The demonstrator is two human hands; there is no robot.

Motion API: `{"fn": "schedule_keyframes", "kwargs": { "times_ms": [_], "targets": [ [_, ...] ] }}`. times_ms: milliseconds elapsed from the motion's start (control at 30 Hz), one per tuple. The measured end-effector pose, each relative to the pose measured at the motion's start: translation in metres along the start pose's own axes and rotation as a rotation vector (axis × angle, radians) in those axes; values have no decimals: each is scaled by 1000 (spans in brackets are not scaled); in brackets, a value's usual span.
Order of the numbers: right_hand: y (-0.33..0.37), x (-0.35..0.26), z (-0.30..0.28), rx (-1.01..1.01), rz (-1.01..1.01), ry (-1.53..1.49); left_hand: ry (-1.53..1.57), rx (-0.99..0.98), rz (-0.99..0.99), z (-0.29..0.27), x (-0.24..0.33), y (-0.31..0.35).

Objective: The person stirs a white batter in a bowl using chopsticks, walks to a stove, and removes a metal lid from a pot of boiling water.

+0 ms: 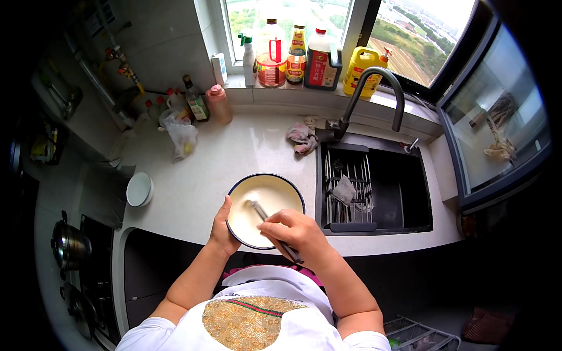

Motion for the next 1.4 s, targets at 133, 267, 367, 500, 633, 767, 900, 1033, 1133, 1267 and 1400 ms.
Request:
{"fn": "schedule_keyframes", "kwargs": {
  "times_ms": [133,267,367,500,633,767,900,1033,1133,1267,1400],
  "targets": [
    [7,-1,-16,-27,60,171,-86,12,36,-4,7,0],
    [7,-16,-30,-238,155,-95,-131,42,79,-13,5,-1],
    [2,-15,-14,-169,52,-184,-140,-16,138,-11,1,-1],
    [4,3,1,86,-135,148,-51,-29,214,-5,5,2],
    [12,-12,-20,5,-22,264,-9,-44,285,-4,8,0],
    [13,-30,-23,-189,14,3,65,-23,222,-4,0,2],
    [7,-16,-4,-53,-71,133,126,-53,126,0,-11,5],
    [12,-12,-21,-27,26,261,92,0,123,-1,-8,6],
    [16,-20,-37,-141,169,4,40,47,149,-10,-4,5],
    [11,-11,-21,-114,171,-254,46,40,112,-6,-10,6],
    [10,17,-3,123,93,-120,39,29,83,-4,-12,7]
  ]
}}
Point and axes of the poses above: each hand's wrist, its own y-axis away from the middle knuckle, its own z-axis out of the palm, x = y × z, the point moved 2 cm from there along -y, towards the middle knuckle, and after that the axes turned 9 degrees about z, right-handed, at the moved point
